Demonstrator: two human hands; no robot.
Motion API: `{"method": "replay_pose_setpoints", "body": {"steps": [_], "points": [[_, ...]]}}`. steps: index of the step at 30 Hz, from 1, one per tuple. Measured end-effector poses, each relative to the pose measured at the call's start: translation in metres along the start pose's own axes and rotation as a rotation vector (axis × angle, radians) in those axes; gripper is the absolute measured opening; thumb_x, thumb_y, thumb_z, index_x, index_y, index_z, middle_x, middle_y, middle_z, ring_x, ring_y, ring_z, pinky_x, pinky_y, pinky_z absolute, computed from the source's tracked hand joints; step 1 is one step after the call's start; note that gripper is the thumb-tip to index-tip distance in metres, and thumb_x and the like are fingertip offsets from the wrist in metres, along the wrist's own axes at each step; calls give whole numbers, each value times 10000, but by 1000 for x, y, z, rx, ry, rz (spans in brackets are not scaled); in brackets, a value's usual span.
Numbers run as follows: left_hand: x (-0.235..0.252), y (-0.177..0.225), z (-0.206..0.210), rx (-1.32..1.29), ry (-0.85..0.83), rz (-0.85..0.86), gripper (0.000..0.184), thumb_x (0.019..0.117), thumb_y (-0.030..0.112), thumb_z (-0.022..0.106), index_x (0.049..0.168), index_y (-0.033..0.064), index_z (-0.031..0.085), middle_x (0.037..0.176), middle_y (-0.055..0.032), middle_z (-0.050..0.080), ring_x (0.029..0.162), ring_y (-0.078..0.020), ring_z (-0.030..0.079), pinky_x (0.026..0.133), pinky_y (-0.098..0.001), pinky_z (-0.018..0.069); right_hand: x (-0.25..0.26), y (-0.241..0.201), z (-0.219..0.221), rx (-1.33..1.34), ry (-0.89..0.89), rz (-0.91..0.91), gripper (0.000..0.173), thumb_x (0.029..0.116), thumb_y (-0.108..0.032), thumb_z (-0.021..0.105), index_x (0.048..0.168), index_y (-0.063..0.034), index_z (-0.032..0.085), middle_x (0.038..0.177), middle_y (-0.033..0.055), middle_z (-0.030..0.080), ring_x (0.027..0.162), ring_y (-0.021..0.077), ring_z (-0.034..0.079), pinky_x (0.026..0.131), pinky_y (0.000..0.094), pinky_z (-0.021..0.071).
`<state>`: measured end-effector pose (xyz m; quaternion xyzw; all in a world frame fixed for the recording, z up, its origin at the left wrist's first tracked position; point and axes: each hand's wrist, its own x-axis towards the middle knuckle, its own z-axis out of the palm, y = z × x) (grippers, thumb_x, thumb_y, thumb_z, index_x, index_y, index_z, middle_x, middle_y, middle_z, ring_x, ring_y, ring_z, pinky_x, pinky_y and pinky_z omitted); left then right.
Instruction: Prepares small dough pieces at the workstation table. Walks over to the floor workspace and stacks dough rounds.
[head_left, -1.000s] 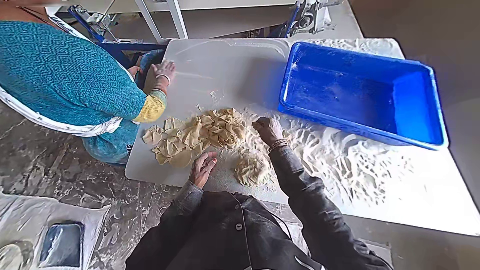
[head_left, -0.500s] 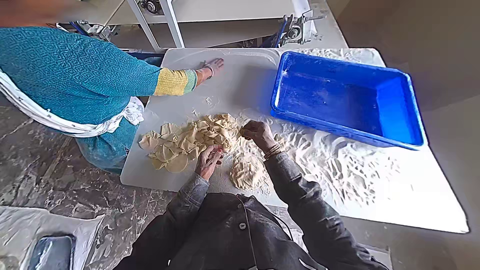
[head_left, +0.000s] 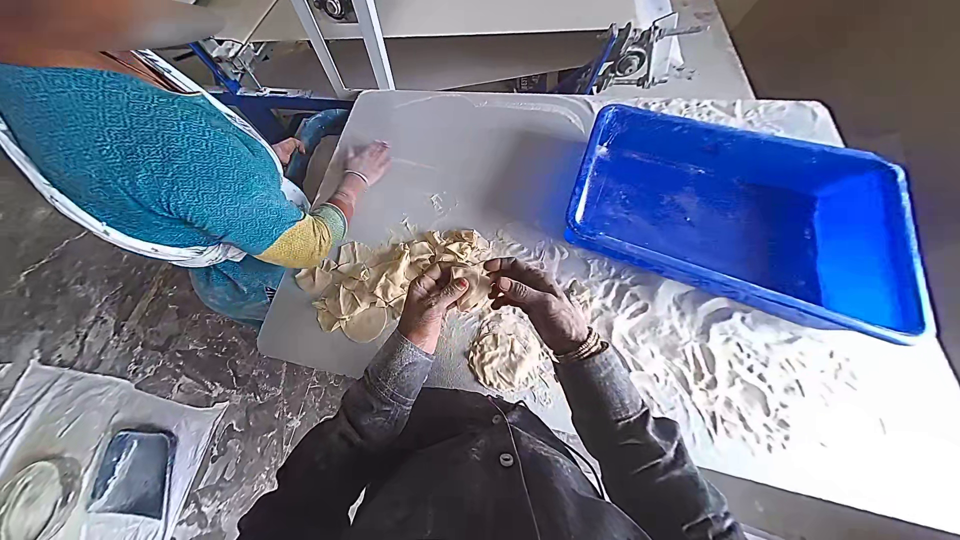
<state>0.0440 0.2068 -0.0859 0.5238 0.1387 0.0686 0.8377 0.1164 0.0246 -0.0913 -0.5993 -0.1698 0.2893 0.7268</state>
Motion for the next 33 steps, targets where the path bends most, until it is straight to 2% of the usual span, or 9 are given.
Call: {"method": "replay_pose_setpoints", "body": {"steps": [4,8,13,17,20,22,26,30,33], "points": [[-1,3,-4,94,-40,46,191,949,-7,594,1138,-18,621,980,-68,706,896,-135,688,845,-319,589,6,1,15,142,-68,1,26,944,-78,631,947,-75,656,860,-11,716,790,89,693,759,278,591],[-9,-1,-5,278,60,161,321,929,55,638,1230,-25,562,1030,-83,677,902,-149,675,823,-309,580,6,-3,21,280,-85,-38,67,930,-39,623,902,-92,655,866,14,726,824,119,714,792,312,608],[-22,-13,-5,397,-2,440,324,969,230,655,1112,-61,642,1044,-77,706,960,-128,691,881,-315,587,0,-10,27,126,8,-150,82,906,6,630,954,-60,642,829,-1,709,776,90,688,765,276,586],[-25,-16,1,361,11,441,131,948,24,622,1035,-59,675,966,-63,723,873,-109,703,828,-295,606,-7,-7,31,14,3,-217,91,918,-9,639,1006,-24,655,883,20,722,796,110,703,788,303,605],[-23,-17,-1,354,44,456,116,968,11,539,1001,-27,643,917,-29,699,829,-94,683,789,-291,598,-10,-3,35,-56,34,-253,86,920,-18,627,995,-27,666,887,11,722,803,99,701,784,297,601],[-23,-15,0,328,65,434,125,990,51,510,1011,-8,619,915,-31,691,836,-119,692,796,-319,605,-13,1,37,-113,74,-316,90,916,-27,637,995,-20,679,896,12,714,806,89,689,778,282,594],[-26,-10,-2,289,-63,373,272,971,127,648,1171,-51,598,1093,-96,692,985,-171,698,874,-349,608,-17,6,40,-182,104,-423,111,936,-36,635,1024,10,686,975,44,708,859,93,680,807,282,593],[-27,-8,1,123,3,231,117,965,-2,591,1060,-37,649,938,-91,726,827,-154,714,786,-329,617,-24,-2,38,-37,51,-392,205,1012,-105,529,1097,13,674,1005,45,737,904,118,707,842,313,602],[-25,-3,3,-44,123,80,133,972,-31,550,1036,-11,664,906,-80,730,808,-145,719,787,-317,617,-25,0,36,-141,235,-345,192,990,-112,566,1092,10,673,997,44,716,855,100,688,784,277,593]]}}
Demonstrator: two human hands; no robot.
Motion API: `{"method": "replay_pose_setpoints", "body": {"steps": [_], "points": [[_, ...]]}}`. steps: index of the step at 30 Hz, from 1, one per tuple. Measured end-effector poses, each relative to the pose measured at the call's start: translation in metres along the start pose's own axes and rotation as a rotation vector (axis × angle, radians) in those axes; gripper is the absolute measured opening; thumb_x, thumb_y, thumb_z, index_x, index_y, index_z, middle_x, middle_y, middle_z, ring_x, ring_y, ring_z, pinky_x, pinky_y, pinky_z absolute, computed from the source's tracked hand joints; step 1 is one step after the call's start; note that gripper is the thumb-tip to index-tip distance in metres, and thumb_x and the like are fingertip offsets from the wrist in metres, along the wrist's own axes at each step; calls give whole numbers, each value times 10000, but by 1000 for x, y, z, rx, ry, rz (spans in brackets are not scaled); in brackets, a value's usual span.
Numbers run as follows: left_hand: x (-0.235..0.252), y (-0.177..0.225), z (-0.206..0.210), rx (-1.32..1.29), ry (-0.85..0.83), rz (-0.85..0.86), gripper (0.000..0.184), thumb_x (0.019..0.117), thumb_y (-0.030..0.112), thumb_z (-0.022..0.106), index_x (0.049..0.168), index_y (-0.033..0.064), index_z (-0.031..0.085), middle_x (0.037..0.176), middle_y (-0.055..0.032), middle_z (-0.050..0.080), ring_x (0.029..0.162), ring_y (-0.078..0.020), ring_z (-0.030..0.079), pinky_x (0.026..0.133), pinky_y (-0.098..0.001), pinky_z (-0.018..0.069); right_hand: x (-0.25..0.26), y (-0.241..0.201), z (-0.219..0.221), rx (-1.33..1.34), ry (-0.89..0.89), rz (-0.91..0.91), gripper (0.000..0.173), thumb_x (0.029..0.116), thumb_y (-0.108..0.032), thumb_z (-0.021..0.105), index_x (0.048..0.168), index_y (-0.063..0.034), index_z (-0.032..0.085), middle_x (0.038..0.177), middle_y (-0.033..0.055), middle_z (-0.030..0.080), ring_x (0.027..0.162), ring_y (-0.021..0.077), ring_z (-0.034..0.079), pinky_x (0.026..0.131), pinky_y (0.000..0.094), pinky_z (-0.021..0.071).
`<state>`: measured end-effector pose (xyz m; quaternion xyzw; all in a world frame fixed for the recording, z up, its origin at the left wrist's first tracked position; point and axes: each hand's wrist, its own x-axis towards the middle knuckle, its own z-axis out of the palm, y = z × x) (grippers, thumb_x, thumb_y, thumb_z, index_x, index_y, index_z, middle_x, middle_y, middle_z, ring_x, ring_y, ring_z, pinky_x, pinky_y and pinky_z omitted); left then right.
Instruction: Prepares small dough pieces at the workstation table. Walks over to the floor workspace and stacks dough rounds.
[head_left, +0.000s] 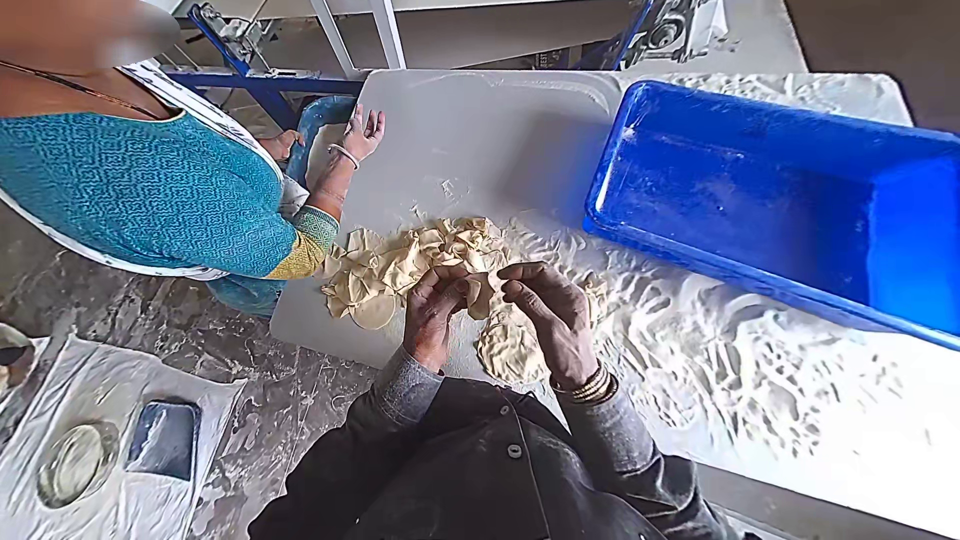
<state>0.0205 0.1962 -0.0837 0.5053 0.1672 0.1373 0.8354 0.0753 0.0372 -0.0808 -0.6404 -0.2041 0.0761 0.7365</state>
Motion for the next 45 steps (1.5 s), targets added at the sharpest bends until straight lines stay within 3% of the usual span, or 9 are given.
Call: {"method": "replay_pose_setpoints", "body": {"steps": [3,9,15,19,24,29,31,37,45], "points": [[0,1,2,-83,43,-65,143,972,-53,544,1018,-9,672,901,-81,728,792,-141,713,777,-312,616,1,-4,-1,-129,-20,129,267,955,-241,659,1113,-27,676,1036,38,706,896,92,692,773,253,594],[-4,1,-1,-80,-30,-49,158,962,-57,557,1038,-1,684,909,-75,739,806,-124,714,775,-285,607,2,-4,1,74,-53,153,103,940,-70,585,883,-79,670,783,-41,673,742,45,638,724,236,537],[-7,3,-1,-62,-26,0,156,958,-51,569,1073,-16,668,922,-94,743,811,-148,729,769,-308,623,3,-4,-2,-170,-153,188,236,935,-290,700,1007,-65,694,851,-27,701,744,43,664,678,230,567],[-6,-1,-4,85,-81,155,138,944,-41,607,1059,-37,684,924,-81,741,786,-139,720,751,-308,623,3,-3,0,-83,-80,151,73,928,-130,664,925,-63,693,772,-40,684,707,32,643,671,225,546],[-7,-4,-9,319,-168,445,137,942,-19,638,1057,-55,703,973,-44,748,789,-88,710,735,-276,622,11,-17,-7,93,-102,264,156,966,-124,607,817,-105,648,709,-47,659,651,43,634,648,220,542],[-11,-6,-4,368,-222,516,138,947,-16,648,1060,-69,708,988,-56,754,822,-84,722,754,-266,631,8,-16,-2,364,-136,286,104,964,-132,660,1001,-36,673,889,43,726,815,114,704,789,301,601],[-12,-7,-4,385,-202,518,141,932,-23,671,1056,-78,709,987,-63,755,829,-88,725,764,-265,633,5,-15,2,321,-152,236,252,911,-99,721,1109,42,653,971,102,731,885,166,719,832,341,616],[-13,-9,-7,453,-211,531,144,925,-22,666,1040,-97,709,969,-85,750,790,-72,713,730,-243,623,4,-19,6,218,-1,199,91,929,19,604,975,-4,679,835,31,724,763,94,699,732,269,600],[-11,-9,-8,527,-207,413,194,994,91,569,1032,-63,680,982,-86,716,862,-117,701,773,-290,610,5,-16,3,195,47,200,68,1009,-26,525,1020,-36,592,845,19,684,773,91,679,755,273,588]]}}
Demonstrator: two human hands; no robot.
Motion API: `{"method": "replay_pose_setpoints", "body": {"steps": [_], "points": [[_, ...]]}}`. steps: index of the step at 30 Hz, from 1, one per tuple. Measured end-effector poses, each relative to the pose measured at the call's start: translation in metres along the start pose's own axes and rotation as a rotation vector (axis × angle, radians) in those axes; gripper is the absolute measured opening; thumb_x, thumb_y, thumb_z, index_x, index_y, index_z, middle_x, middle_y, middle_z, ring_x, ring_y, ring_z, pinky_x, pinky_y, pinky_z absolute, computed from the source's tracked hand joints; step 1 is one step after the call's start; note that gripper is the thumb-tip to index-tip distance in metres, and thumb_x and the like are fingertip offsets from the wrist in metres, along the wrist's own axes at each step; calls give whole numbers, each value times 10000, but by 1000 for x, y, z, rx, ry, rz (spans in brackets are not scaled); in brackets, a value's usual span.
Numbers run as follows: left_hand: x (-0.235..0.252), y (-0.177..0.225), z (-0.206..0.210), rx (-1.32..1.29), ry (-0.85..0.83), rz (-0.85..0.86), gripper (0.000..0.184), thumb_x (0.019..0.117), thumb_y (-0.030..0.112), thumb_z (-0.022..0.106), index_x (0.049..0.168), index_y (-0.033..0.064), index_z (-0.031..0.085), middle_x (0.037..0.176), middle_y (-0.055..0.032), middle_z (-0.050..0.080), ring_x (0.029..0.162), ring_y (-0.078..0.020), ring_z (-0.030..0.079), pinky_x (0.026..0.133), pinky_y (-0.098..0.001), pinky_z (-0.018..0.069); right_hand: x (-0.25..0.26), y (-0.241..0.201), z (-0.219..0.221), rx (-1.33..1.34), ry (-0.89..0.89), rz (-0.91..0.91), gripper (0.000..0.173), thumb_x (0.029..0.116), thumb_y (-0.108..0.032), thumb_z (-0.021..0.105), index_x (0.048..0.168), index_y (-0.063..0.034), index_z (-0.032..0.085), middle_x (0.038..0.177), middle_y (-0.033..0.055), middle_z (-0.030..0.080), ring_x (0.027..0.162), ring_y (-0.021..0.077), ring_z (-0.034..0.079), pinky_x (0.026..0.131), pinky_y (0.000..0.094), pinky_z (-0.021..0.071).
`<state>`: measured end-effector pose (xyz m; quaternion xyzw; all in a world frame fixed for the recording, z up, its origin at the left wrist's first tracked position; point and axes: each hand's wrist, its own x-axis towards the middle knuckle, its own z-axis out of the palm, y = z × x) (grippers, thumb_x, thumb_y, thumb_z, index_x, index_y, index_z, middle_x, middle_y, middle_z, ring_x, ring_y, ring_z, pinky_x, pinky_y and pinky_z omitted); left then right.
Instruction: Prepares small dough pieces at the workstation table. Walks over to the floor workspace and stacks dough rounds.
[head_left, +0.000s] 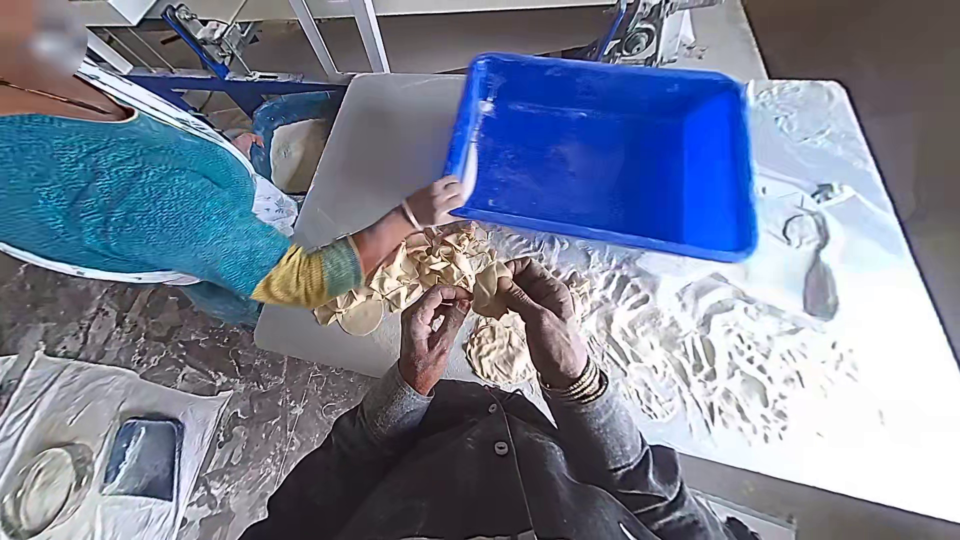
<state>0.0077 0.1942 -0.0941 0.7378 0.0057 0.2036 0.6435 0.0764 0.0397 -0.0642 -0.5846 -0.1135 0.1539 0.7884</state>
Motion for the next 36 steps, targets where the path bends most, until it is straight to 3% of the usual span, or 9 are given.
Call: {"method": "replay_pose_setpoints", "body": {"steps": [5,10,15,21,25,28,31,34,36], "points": [[-4,5,7,-154,-8,-26,311,1004,269,624,1077,-30,669,1008,-27,732,881,-107,710,790,-304,616,-4,4,5,-212,-11,-151,89,975,-42,615,1021,15,666,831,28,713,740,81,694,700,259,605],[-4,7,8,-70,50,-80,127,947,34,642,1018,-56,696,908,-46,755,803,-114,739,767,-302,642,-7,6,7,-293,-19,-186,93,946,-61,668,1003,0,708,847,22,739,771,51,705,740,236,604],[-1,0,5,21,62,-49,171,990,51,538,957,-28,685,817,-4,714,757,-69,705,742,-279,618,-2,10,0,-144,-45,-129,62,972,-29,606,1000,-3,654,853,23,715,781,85,700,745,272,605],[8,8,11,-353,103,-415,210,1035,109,422,1054,24,613,940,-28,703,857,-126,706,810,-334,614,2,8,-7,110,1,119,126,1035,-48,500,1016,-30,623,843,29,689,773,89,674,749,276,581],[11,9,21,-577,191,-703,304,1102,158,326,1229,16,562,1005,-83,706,878,-156,713,776,-322,613,3,16,-4,197,35,222,183,1066,-85,446,1013,-45,617,827,25,682,747,92,669,709,277,577],[7,2,20,-574,125,-663,301,1066,157,420,1333,31,481,1084,-111,683,910,-185,710,789,-346,617,0,19,-7,226,-15,200,127,1025,-74,527,1129,-25,582,957,75,712,864,138,705,801,324,599],[5,-3,16,-564,93,-562,447,956,-18,566,1386,21,453,1163,-147,655,975,-215,695,864,-391,605,-3,22,-15,193,-89,162,389,884,37,640,1249,18,508,1055,140,694,953,206,704,868,384,598],[1,-9,12,-471,86,-438,334,945,-39,563,1276,-26,604,1149,-128,682,966,-181,693,845,-351,603,-9,23,-26,114,-62,151,430,857,54,647,1263,34,509,991,125,707,882,190,713,813,359,608],[-3,-14,11,-395,42,-351,220,957,-25,561,1087,0,737,1059,-67,741,905,-113,697,802,-289,590,-15,24,-34,57,-10,151,405,889,17,643,1273,33,518,930,103,712,796,167,705,724,322,601]]}}
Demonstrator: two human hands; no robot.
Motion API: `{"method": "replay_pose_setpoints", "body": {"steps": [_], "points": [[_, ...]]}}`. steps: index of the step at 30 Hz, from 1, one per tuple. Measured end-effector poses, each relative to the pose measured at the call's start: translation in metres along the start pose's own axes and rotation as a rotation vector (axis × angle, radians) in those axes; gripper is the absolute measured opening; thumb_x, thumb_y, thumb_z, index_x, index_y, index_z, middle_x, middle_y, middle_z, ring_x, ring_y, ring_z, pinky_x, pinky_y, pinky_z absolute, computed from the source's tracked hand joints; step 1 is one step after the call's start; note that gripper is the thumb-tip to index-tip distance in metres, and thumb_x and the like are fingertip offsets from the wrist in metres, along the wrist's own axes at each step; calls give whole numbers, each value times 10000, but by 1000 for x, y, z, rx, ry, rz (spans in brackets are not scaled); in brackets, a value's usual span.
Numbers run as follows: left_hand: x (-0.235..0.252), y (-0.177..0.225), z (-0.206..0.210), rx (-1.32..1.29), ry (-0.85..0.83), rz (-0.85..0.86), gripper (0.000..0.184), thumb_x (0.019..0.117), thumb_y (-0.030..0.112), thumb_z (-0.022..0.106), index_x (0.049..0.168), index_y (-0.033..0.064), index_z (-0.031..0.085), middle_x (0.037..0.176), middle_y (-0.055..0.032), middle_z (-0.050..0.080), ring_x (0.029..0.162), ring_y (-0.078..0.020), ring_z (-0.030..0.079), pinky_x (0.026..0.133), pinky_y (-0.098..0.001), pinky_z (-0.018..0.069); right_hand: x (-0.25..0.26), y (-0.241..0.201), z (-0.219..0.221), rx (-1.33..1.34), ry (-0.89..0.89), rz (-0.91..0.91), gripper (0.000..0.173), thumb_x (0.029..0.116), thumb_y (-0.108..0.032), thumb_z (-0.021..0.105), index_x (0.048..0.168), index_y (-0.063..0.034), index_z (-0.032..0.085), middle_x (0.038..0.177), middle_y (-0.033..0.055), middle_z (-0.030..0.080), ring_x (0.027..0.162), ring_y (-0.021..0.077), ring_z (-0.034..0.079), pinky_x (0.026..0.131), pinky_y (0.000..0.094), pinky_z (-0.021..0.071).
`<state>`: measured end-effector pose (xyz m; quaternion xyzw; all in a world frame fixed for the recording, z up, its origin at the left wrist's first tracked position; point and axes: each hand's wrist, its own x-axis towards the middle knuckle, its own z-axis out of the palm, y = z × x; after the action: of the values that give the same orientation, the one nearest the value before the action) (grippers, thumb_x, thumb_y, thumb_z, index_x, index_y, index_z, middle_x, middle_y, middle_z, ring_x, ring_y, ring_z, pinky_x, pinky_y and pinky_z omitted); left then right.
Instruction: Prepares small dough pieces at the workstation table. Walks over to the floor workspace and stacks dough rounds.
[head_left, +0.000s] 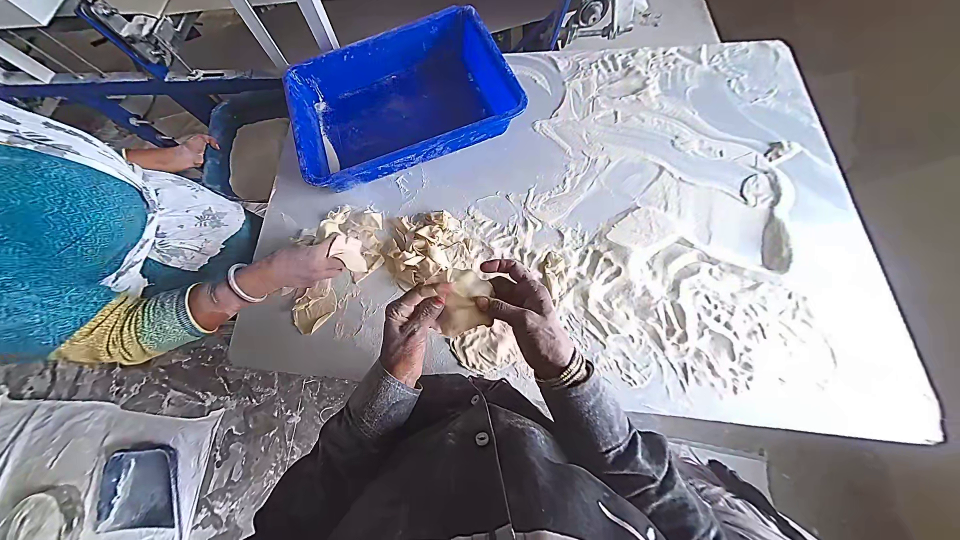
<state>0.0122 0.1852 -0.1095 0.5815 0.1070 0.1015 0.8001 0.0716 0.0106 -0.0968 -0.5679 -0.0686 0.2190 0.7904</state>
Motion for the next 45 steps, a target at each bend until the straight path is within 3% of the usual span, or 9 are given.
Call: {"method": "replay_pose_setpoints", "body": {"steps": [3,10,12,14,17,29,34,38,45], "points": [[-2,-3,-1,92,-117,26,270,967,-37,518,1139,-28,726,1140,-68,737,933,-73,690,820,-259,574,-8,2,-9,-46,63,5,324,929,-17,612,1243,19,542,897,77,715,726,138,688,636,279,577],[-2,-15,7,101,-317,-71,604,940,-16,542,1515,-83,369,1476,-177,521,1163,-155,650,961,-320,568,-26,9,-26,-129,155,-60,176,953,-10,561,1076,6,686,883,15,714,643,44,622,557,197,518],[-2,-23,1,174,-351,-161,618,939,8,571,1517,-71,369,1469,-177,529,1091,-143,682,901,-306,593,-31,16,-35,-313,151,-30,206,958,-38,550,1100,2,694,916,19,714,637,35,614,554,195,518],[-1,-33,-12,403,-383,-326,568,953,59,587,1494,-29,437,1409,-179,577,846,-132,721,746,-303,622,-36,18,-46,-746,77,151,267,973,-105,558,1189,-40,700,1019,69,718,740,128,663,672,300,561],[-4,-38,-38,686,-391,-486,464,998,112,548,1450,16,508,1359,-182,596,776,-152,703,712,-311,595,-35,17,-53,-1164,-119,450,385,1001,-159,588,1372,-59,608,1377,189,597,1225,371,599,1047,544,458],[-11,-40,-52,642,-338,-368,394,1009,220,513,1329,7,602,1286,-122,653,925,-142,707,819,-314,597,110,61,-13,-1302,44,285,534,1012,-362,635,1378,21,561,1394,253,557,1304,438,528,1048,614,446],[-20,-38,-51,617,-255,-363,302,1016,160,524,1238,2,655,1159,-93,700,871,-98,705,800,-264,589,126,46,0,-1204,-46,397,339,994,-267,639,1207,-4,660,1203,241,669,1166,420,628,969,633,475],[-20,-37,-58,519,-135,-343,282,1008,122,506,1218,-3,647,1164,-94,694,871,-121,712,768,-281,606,102,27,-24,-786,-61,118,243,963,-142,662,1130,35,660,992,187,703,879,281,693,840,498,562],[-14,-41,-43,527,-167,-294,334,1010,180,525,1249,-23,638,1181,-111,695,912,-134,706,817,-300,595,81,7,-69,-999,213,182,200,1002,-207,644,1042,-29,725,931,182,719,900,354,689,849,615,509]]}}
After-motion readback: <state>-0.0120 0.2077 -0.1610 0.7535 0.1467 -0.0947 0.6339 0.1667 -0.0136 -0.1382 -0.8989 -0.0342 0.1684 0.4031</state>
